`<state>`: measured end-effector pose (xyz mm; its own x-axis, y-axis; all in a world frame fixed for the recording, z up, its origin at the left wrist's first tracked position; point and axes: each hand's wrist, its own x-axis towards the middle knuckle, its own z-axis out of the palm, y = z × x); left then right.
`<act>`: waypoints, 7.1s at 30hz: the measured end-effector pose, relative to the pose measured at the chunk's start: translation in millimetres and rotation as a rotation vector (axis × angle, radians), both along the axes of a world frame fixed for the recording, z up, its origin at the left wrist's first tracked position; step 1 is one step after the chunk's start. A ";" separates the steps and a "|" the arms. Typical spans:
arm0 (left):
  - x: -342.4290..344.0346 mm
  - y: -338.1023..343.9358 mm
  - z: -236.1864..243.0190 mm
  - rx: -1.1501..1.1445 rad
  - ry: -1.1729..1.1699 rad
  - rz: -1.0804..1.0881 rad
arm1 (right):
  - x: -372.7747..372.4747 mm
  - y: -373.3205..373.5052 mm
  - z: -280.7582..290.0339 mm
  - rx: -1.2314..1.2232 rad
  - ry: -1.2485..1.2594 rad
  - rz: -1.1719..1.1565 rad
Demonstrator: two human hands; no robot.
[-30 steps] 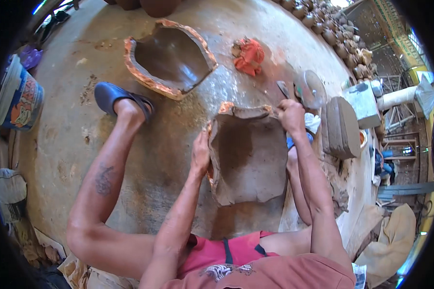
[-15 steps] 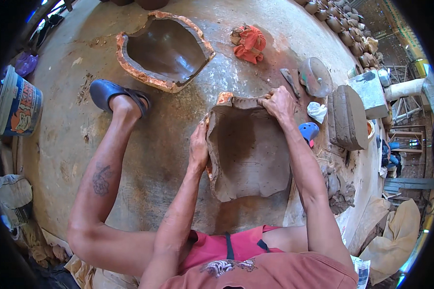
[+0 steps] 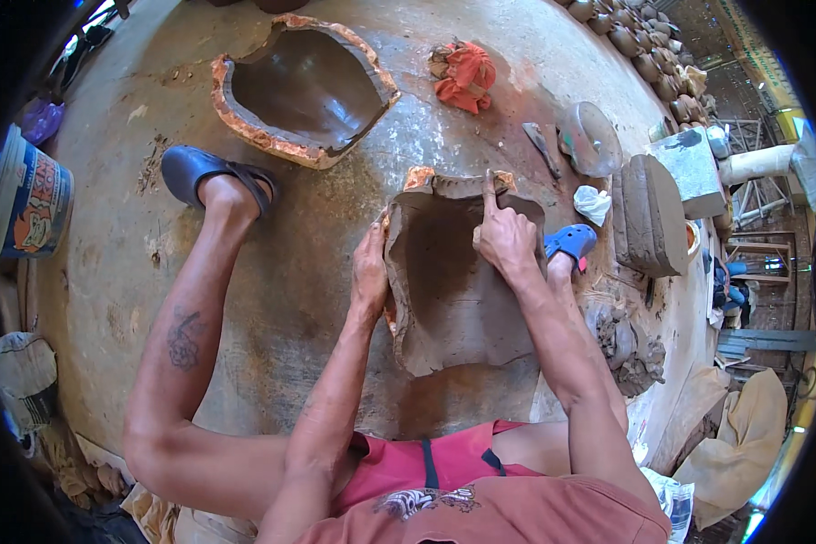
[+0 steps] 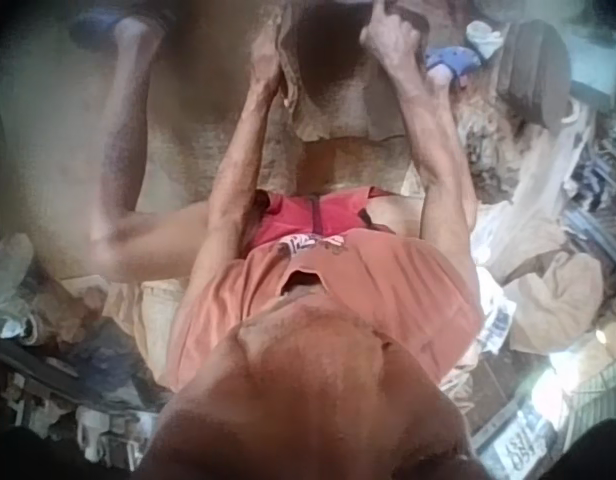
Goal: The person uses a small blue tool to scrape the inside of a clay mold, wipes a second mold piece with a cloth, and then shapes a flat piece of clay by hand and with a wooden tool before placing it into one of the molds.
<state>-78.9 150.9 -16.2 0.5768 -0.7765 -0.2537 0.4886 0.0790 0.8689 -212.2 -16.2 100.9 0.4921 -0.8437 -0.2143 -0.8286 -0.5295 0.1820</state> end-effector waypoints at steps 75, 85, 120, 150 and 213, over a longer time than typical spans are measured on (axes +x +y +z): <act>54.6 26.3 -50.9 0.208 -0.317 -0.328 | -356.6 -156.5 -18.3 0.001 -0.349 -0.543; 50.3 37.4 -0.2 0.369 -0.095 -0.525 | -311.2 -112.7 -123.9 0.254 -0.354 -0.291; 194.6 -89.8 90.0 -0.102 0.247 0.297 | -163.4 -514.5 -35.7 -0.136 -0.140 -0.491; -46.8 31.1 -8.1 0.023 -0.053 0.390 | 0.5 38.6 -62.1 -0.559 -0.679 0.292; 1.6 3.6 -0.3 -0.062 0.137 0.136 | -130.7 135.5 -32.4 0.497 -0.492 0.505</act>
